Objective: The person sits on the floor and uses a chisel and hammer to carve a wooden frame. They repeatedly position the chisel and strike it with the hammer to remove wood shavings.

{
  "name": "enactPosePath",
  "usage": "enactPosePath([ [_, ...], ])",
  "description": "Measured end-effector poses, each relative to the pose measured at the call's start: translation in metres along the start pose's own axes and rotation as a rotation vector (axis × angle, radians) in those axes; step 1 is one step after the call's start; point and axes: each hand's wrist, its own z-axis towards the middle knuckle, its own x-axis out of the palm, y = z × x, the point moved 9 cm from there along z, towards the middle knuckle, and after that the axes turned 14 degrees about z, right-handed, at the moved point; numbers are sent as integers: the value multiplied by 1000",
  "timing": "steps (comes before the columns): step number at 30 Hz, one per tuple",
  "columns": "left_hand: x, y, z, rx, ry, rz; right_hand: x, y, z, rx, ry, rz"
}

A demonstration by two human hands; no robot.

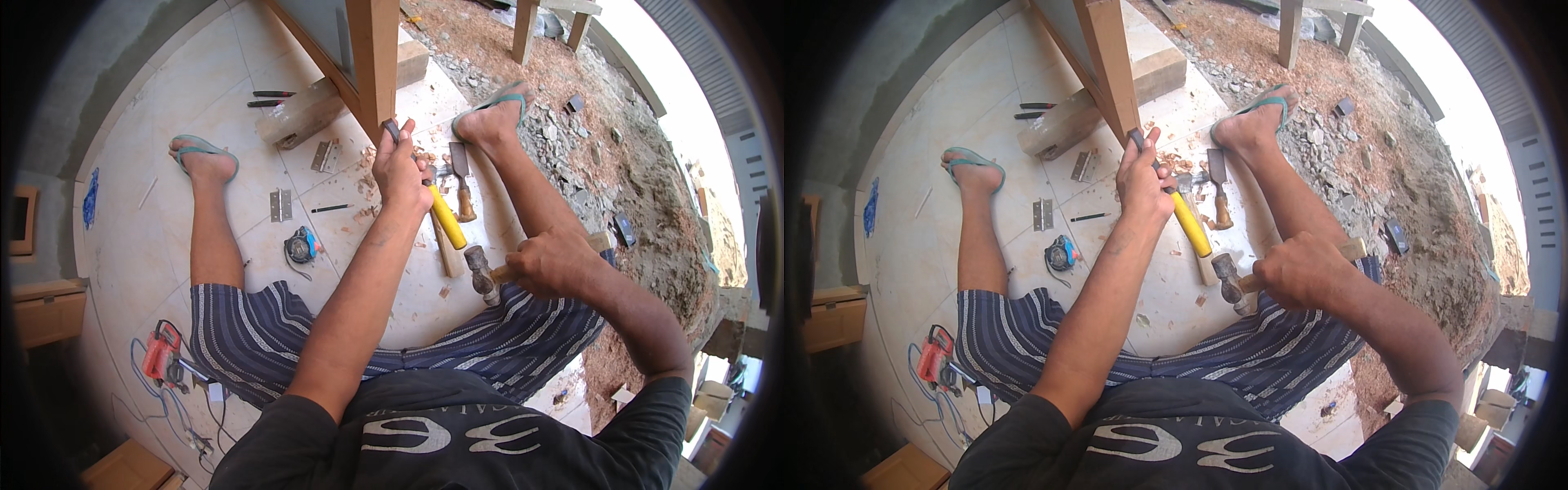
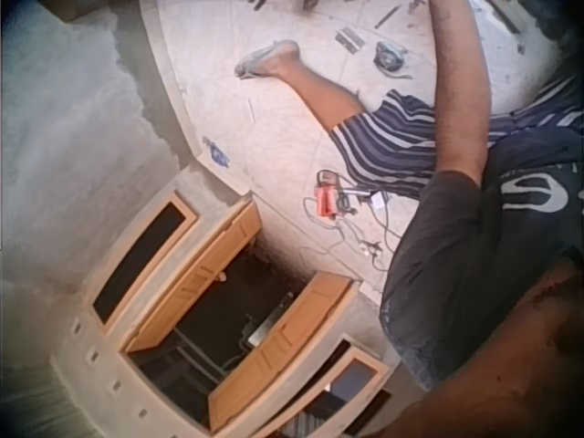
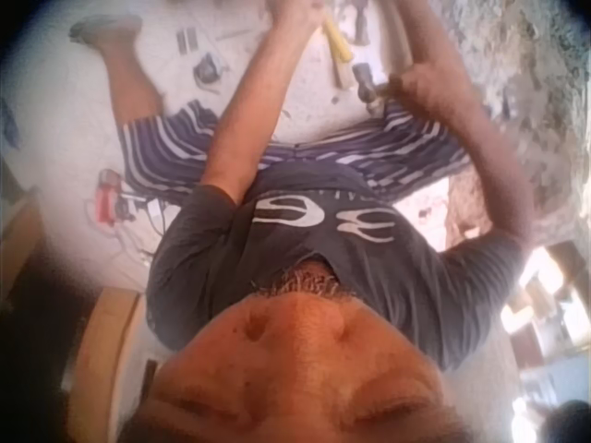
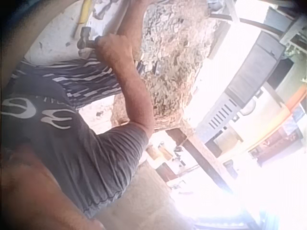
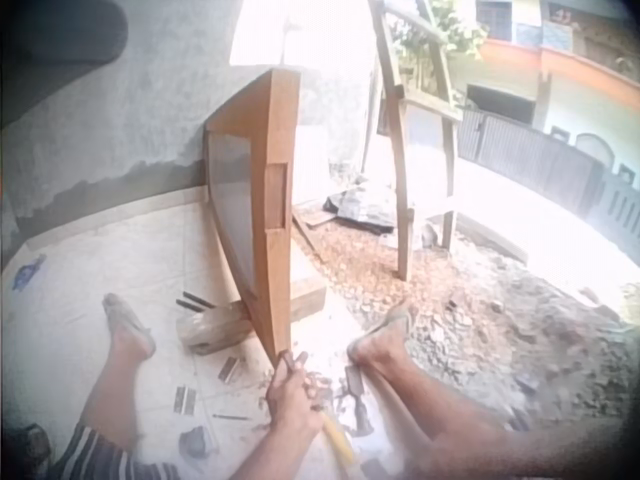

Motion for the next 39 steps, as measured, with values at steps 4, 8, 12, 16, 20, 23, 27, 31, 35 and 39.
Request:
enactPosePath([
  [4, 1, 3, 1, -13, -41, -17, 2, 0, 0, 3, 50, -31],
  [8, 1, 3, 3, -7, -56, -38, 9, 5, -5, -41, 120, -67],
  [12, 6, 7, 2, -14, -55, -44, 23, 18, -21, -160, 333, -132],
  [16, 1, 4, 1, -4, -77, -46, -36, 6, 0, 53, 403, -182],
  [20, 5, 5, 1, -7, -52, -44, -36, -12, -2, 67, 166, -224],
  [23, 5, 6, 1, -6, -50, -23, -23, -5, -2, 27, 252, -218],
  [27, 4, 4, 3, 22, -102, -78, -46, -13, 8, 104, 104, -148],
  [31, -2, 3, -1, 37, -56, -10, -29, -24, -26, 162, -54, -20],
  [35, -43, 17, -23, -77, -59, 168, -23, -33, -55, 210, -253, 210],
  [39, -120, 57, -34, -201, -169, 271, -16, -45, -69, 286, -583, 577],
])
